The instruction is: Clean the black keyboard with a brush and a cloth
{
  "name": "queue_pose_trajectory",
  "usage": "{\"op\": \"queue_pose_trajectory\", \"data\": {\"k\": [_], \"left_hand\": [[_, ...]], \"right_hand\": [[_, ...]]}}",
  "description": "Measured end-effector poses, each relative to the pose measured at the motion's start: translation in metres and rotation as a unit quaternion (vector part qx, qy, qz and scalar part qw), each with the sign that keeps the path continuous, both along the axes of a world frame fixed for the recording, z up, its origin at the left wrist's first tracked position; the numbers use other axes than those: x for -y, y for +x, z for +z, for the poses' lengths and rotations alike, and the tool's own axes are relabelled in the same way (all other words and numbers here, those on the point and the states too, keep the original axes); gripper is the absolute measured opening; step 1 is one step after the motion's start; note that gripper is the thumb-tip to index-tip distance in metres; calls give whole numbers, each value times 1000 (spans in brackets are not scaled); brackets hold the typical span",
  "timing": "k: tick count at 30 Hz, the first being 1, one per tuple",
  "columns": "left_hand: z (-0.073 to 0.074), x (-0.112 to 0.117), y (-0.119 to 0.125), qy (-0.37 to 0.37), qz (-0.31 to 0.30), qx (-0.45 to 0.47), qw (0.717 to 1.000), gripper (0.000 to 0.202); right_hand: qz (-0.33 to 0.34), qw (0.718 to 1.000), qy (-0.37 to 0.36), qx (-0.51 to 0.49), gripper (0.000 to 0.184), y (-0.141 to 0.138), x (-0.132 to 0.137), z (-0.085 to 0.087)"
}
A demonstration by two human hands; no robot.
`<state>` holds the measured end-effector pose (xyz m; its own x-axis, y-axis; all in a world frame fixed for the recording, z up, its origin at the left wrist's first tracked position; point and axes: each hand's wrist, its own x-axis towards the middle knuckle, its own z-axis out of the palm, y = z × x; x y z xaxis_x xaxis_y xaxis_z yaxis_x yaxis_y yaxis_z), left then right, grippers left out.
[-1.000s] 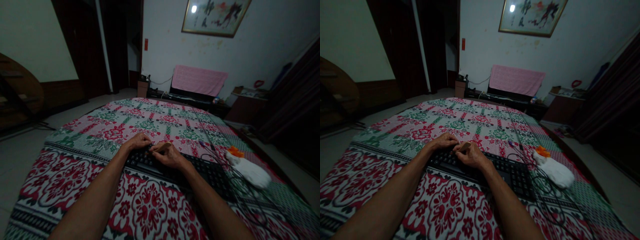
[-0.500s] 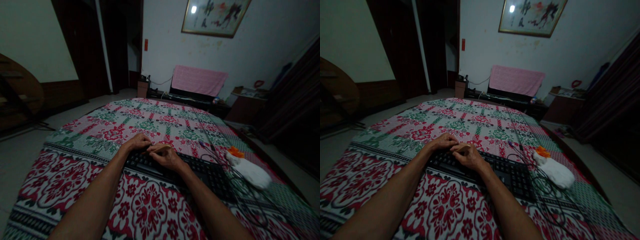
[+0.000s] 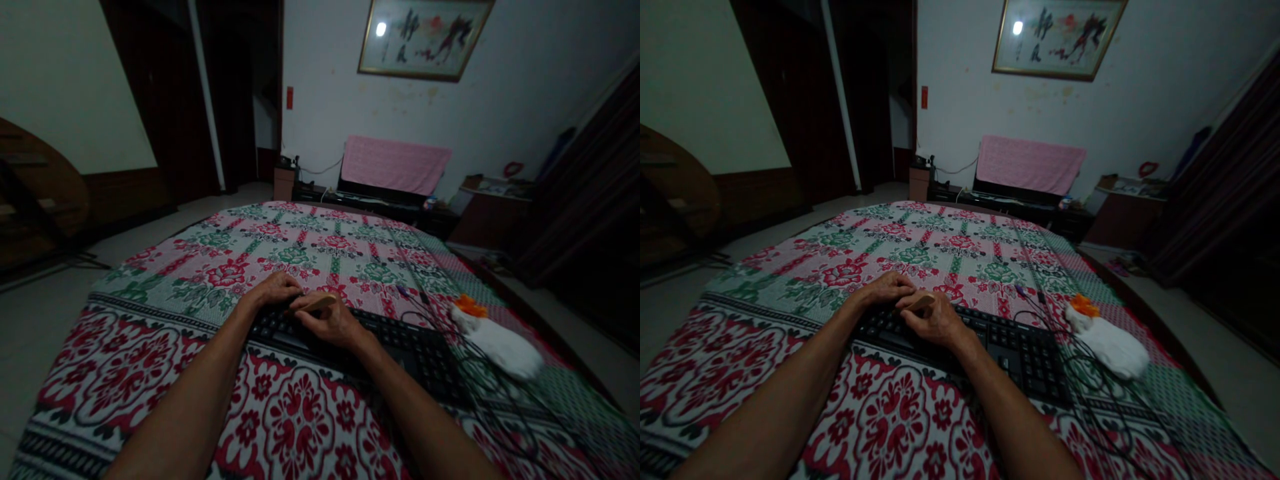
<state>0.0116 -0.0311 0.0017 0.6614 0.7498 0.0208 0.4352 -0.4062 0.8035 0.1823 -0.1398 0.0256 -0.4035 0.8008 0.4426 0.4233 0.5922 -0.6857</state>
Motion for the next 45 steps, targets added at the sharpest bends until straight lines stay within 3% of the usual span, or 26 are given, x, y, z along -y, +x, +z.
{"op": "queue_pose_trajectory", "data": {"k": [3, 8, 13, 20, 25, 28, 32, 38, 45], "left_hand": [[1, -4, -7, -1, 9, 1, 1000, 28], [5, -9, -31, -15, 83, -17, 996, 29], [1, -10, -44, -40, 102, -2, 994, 35], [-6, -16, -45, -77, 76, 17, 994, 38], [-3, -13, -44, -69, 86, 13, 994, 37], [1, -9, -42, -69, 96, 8, 993, 36], [2, -9, -41, -72, 97, 11, 993, 34], [-3, -14, -43, -87, 84, 20, 993, 33], [-1, -13, -42, -70, 95, 18, 993, 35]], "right_hand": [[-22, 999, -29, 21, 21, 4, 0, 0], [-40, 997, -61, 36, 16, 16, -4, 8], [-61, 998, -16, -28, 16, 12, -4, 7], [-9, 1000, -17, -19, 20, -7, 1, -6], [-38, 998, -32, 42, 18, 5, 0, 2], [-67, 997, -38, 26, 15, 9, 0, 7], [-43, 999, -4, -32, 17, 0, 2, 7], [-2, 1000, -22, -5, 20, -12, 6, -2], [-37, 997, -57, 46, 15, 3, 2, 4]]}}
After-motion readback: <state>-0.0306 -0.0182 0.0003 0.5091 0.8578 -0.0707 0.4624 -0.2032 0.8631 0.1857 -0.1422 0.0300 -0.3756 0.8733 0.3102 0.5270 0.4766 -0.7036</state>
